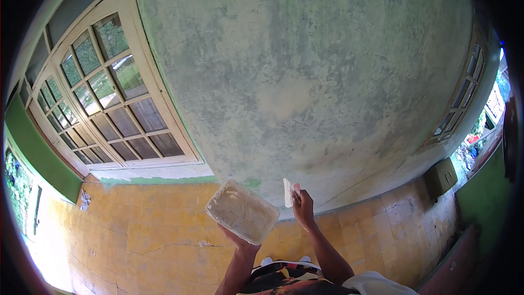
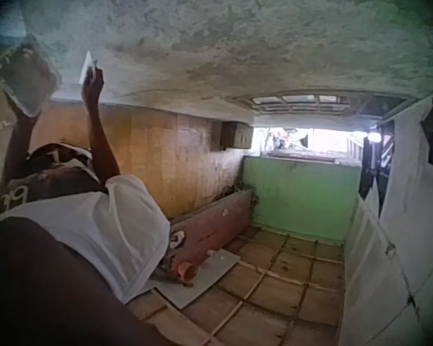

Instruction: The person applies plaster or wall filler to a damaged wall using a putty knife.

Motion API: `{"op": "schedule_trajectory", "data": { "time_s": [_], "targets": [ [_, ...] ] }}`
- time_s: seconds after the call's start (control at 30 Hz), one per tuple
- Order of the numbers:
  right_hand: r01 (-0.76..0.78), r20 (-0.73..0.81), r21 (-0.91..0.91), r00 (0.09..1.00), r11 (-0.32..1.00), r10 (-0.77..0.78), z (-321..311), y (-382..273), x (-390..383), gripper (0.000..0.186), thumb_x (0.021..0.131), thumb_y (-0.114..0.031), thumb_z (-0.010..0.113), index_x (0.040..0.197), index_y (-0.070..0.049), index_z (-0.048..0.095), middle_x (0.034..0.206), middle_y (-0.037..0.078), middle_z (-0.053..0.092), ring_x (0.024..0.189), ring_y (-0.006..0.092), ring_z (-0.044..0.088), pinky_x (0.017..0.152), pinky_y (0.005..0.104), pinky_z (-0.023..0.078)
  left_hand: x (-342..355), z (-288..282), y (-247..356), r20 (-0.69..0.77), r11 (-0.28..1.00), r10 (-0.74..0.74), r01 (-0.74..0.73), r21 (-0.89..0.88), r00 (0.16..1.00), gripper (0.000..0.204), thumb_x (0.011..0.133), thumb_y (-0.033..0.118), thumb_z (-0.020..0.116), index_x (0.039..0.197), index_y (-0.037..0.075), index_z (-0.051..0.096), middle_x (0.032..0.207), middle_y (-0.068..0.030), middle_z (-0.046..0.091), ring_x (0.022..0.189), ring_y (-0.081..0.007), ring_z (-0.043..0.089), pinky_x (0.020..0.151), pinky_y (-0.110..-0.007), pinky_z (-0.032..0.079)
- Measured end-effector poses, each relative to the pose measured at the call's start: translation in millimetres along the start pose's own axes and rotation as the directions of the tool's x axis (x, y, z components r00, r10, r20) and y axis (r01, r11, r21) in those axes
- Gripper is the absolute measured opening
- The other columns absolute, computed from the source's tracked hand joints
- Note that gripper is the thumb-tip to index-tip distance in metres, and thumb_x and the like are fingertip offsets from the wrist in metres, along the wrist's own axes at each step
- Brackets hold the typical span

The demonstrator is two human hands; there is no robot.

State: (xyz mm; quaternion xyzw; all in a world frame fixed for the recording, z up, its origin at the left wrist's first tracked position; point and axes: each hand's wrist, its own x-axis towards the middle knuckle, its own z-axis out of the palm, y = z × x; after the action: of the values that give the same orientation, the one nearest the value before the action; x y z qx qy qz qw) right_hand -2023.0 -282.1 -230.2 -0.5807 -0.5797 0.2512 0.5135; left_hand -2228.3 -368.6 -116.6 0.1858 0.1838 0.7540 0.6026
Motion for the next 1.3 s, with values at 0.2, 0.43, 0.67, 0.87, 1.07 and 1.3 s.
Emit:
{"op": "schedule_trajectory", "data": {
  "time_s": [0.2,0.43,0.67,0.87,1.07,1.3],
  "targets": [
    [-0.17,0.01,-0.484,0.98,0.858,0.2,-70,75,-31,0.022,0.095,-0.024,0.071,0.098,-0.003,0.076,0.084,0.024,0.072,0.085,0.043,0.072,0.073,0.0501,0.055,12,11,-39,0.086,0.993,-0.06,0.068,-0.093,0.994,0.073,0.101,0.076,0.038,0.153,0.025,0.046,0.146,-0.0014,0.055,0.132,-0.0274,0.057,0.108,-0.051,0.052],
    [-0.538,0.036,-0.347,0.811,0.768,0.584,-172,119,-59,0.024,0.092,-0.026,0.073,0.095,-0.002,0.077,0.079,0.016,0.075,0.07,0.03,0.074,0.062,0.0425,0.057,15,41,-85,0.021,0.964,-0.222,0.222,-0.149,0.975,0.072,0.099,0.075,0.042,0.148,0.023,0.053,0.141,-0.002,0.061,0.128,-0.0299,0.06,0.107,-0.052,0.052],
    [-0.693,0.067,0.075,0.721,0.717,0.69,-210,84,-37,0.025,0.096,-0.022,0.077,0.105,0.0,0.075,0.086,0.004,0.073,0.069,0.01,0.067,0.051,0.0286,0.053,9,73,-118,0.111,0.951,-0.266,0.28,-0.132,0.958,0.072,0.1,0.071,0.043,0.147,0.018,0.054,0.138,-0.0064,0.063,0.125,-0.032,0.063,0.106,-0.053,0.053],
    [-0.507,0.141,0.06,0.857,0.86,0.496,-238,55,5,0.026,0.098,-0.023,0.077,0.107,0.001,0.075,0.084,0.005,0.072,0.068,0.0091,0.064,0.055,0.0298,0.053,-2,45,-165,0.053,0.939,-0.282,0.286,-0.19,0.958,0.083,0.095,0.076,0.046,0.152,0.016,0.05,0.144,-0.0136,0.061,0.129,-0.0361,0.062,0.109,-0.055,0.051],
    [0.075,0.112,-0.15,0.992,0.986,-0.059,-255,-26,59,0.017,0.097,-0.014,0.074,0.106,0.0,0.074,0.087,0.016,0.073,0.076,0.0201,0.071,0.061,0.0331,0.052,-29,72,-175,-0.061,0.97,-0.154,0.139,-0.199,0.986,0.08,0.098,0.075,0.043,0.152,0.017,0.051,0.142,-0.0114,0.062,0.127,-0.0345,0.063,0.108,-0.054,0.051],
    [0.497,0.111,-0.165,0.868,0.852,-0.485,-245,-156,114,0.031,0.092,-0.007,0.075,0.123,-0.005,0.074,0.096,0.013,0.068,0.08,0.0295,0.068,0.07,0.0385,0.055,-53,74,-163,-0.074,0.985,-0.073,0.061,-0.162,0.995,0.076,0.1,0.073,0.04,0.151,0.019,0.051,0.142,-0.0082,0.061,0.128,-0.0327,0.062,0.107,-0.054,0.052]
  ]
}}
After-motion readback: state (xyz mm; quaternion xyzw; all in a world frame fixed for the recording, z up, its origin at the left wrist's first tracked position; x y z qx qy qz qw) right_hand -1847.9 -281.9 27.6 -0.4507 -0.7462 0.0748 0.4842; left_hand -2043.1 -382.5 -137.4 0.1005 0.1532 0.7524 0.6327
